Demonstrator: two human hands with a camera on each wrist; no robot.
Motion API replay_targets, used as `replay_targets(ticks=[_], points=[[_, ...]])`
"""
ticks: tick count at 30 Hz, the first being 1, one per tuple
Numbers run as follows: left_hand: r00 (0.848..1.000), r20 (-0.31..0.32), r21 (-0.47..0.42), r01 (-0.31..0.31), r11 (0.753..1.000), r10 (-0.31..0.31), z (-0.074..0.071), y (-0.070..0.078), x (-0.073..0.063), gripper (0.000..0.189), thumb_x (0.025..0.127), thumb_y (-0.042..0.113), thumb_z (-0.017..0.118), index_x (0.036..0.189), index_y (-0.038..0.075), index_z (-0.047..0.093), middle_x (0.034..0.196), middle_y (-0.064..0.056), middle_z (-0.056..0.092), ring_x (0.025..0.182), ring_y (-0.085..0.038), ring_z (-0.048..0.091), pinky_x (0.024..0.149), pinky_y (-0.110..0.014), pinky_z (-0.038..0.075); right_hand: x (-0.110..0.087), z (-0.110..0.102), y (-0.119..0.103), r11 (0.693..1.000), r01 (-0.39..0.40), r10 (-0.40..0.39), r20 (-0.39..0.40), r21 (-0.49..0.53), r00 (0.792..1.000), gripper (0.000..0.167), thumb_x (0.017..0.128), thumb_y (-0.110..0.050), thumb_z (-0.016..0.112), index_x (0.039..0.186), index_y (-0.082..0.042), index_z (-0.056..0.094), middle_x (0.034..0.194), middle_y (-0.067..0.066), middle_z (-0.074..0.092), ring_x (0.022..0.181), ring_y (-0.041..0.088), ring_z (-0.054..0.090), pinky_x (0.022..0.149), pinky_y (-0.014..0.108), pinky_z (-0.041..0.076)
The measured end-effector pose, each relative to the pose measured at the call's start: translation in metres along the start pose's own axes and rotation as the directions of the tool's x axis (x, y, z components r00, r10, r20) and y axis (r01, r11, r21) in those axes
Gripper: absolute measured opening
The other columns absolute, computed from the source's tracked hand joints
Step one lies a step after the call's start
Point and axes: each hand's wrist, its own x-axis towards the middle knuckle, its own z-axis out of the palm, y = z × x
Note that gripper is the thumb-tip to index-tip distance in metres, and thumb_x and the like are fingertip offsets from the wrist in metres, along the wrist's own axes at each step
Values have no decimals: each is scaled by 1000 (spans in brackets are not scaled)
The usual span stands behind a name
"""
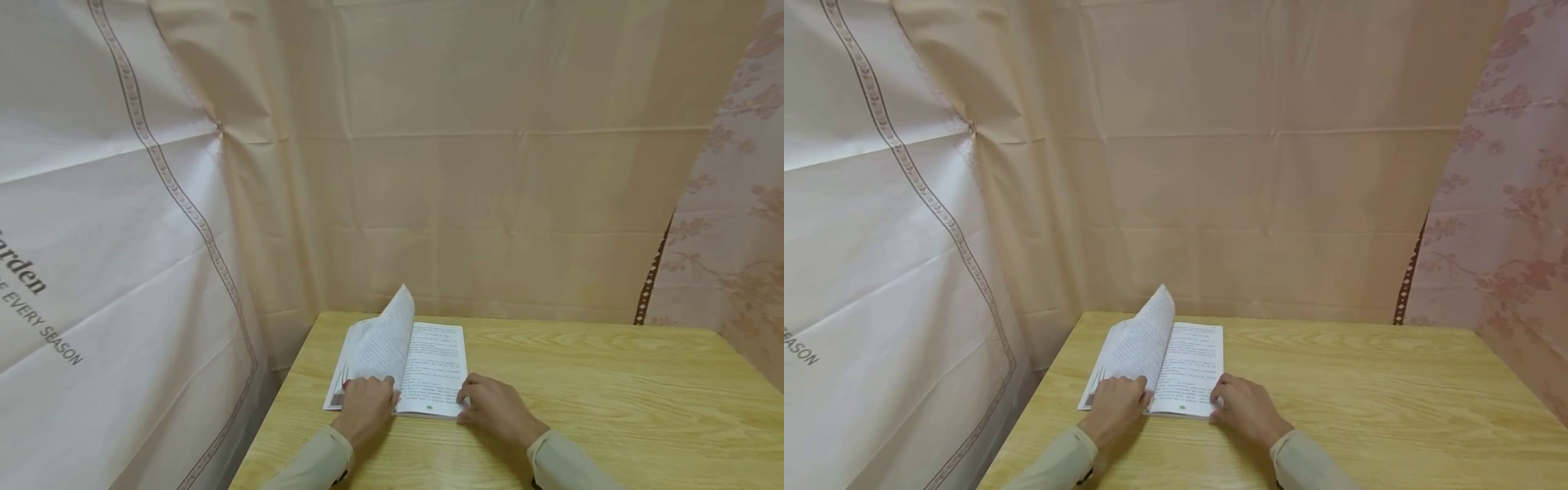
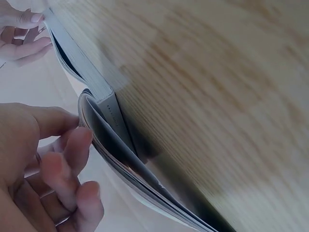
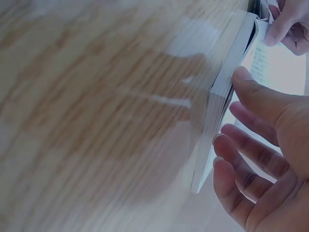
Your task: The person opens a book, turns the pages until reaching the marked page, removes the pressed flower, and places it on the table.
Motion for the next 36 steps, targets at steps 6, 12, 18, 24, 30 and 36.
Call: replay_targets(ticks=[6,12,18,24,30,36], points=[[999,46,-33,16,999,-14,1,-1,0,31,89,30,78,70,14,59,56,-1,57,48,-22,57,40,-36,40,0,-4,-2,1000,25,-25,9,-8,1000,21,80,-36,87,91,-20,79,101,-8,68,88,11,67,74,35,57],[999,41,-65,-4,998,7,4,-2,-1,22,87,26,80,79,13,65,68,-2,60,59,-21,59,45,-33,44,0,-6,-2,999,40,-40,22,-6,999,18,81,-34,86,91,-21,79,100,-9,68,86,10,66,72,34,57],[993,73,-191,-77,978,93,5,-5,1,12,87,19,80,86,16,69,88,1,61,81,-18,54,61,-29,46,1,-5,-2,998,68,-67,28,-7,997,19,80,-32,88,92,-21,79,97,-10,65,78,2,59,67,29,54],[985,82,-260,-125,957,151,5,-7,1,6,91,18,75,86,17,72,99,3,69,94,-17,59,74,-31,51,3,-6,-2,998,68,-68,49,-3,996,15,83,-29,86,92,-21,79,94,-10,63,76,0,54,65,28,52],[971,180,-289,-100,952,156,5,-6,1,29,92,46,75,99,18,74,110,3,70,105,-18,58,85,-35,51,5,-7,-4,997,73,-71,56,-22,996,21,78,-30,89,93,-18,79,92,-8,63,73,1,53,64,28,51],[966,199,-249,-115,962,167,6,-6,1,45,87,57,73,112,19,75,115,4,70,107,-17,57,87,-34,50,5,-7,-3,997,64,-62,57,-38,996,26,76,-30,90,95,-17,78,92,-8,66,76,2,57,66,30,53]])
